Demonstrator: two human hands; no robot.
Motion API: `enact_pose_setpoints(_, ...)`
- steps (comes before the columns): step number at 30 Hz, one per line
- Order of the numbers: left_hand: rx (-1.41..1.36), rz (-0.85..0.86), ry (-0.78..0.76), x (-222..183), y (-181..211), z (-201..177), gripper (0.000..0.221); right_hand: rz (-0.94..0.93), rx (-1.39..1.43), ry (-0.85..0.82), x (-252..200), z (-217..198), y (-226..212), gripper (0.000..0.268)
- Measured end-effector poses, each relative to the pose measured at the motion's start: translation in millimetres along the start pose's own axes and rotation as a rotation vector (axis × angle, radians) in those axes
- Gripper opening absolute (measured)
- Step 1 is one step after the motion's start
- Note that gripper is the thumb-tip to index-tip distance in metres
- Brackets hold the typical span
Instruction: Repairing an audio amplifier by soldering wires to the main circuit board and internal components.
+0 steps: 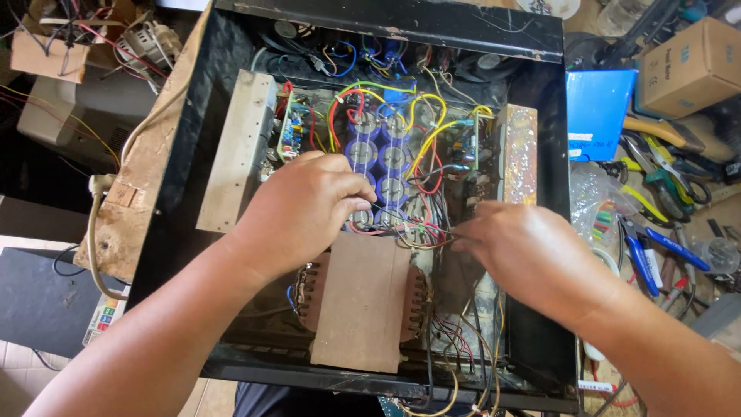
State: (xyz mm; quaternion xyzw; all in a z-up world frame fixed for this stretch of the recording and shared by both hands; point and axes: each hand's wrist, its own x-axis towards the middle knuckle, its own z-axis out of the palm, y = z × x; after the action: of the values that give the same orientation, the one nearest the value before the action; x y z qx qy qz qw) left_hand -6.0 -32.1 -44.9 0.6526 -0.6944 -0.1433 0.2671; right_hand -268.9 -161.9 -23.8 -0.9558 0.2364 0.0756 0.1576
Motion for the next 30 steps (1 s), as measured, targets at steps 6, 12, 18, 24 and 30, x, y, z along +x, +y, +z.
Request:
enact_pose_setpoints(6, -0.008, -0.216, -0.104, -2, 13, -5, 0.023, 0.156, -0.636, -0.047, -5, 42, 0, 0.022)
enact_pose_setpoints(12, -0.260, -0.323, -0.016, -2, 17, -8, 0.008, 0.233, -0.558, -0.042, 15, 28, -7, 0.008)
enact_pose_setpoints(18, -0.570, -0.523, 0.088, 3, 24, -15, 0.013, 0.149, -0.488, -0.103, 24, 12, -7, 0.030)
enact_pose_setpoints(24, -0.234, -0.224, 0.248, 2, 4, -2, 0.020, 0.242, -0.232, -0.307, 24, -27, -19, 0.082)
enact_pose_setpoints(30, -0.216, -0.355, 0.222, 2, 14, -5, 0.021, 0.129, 0.129, 0.014, 37, -32, -63, 0.101)
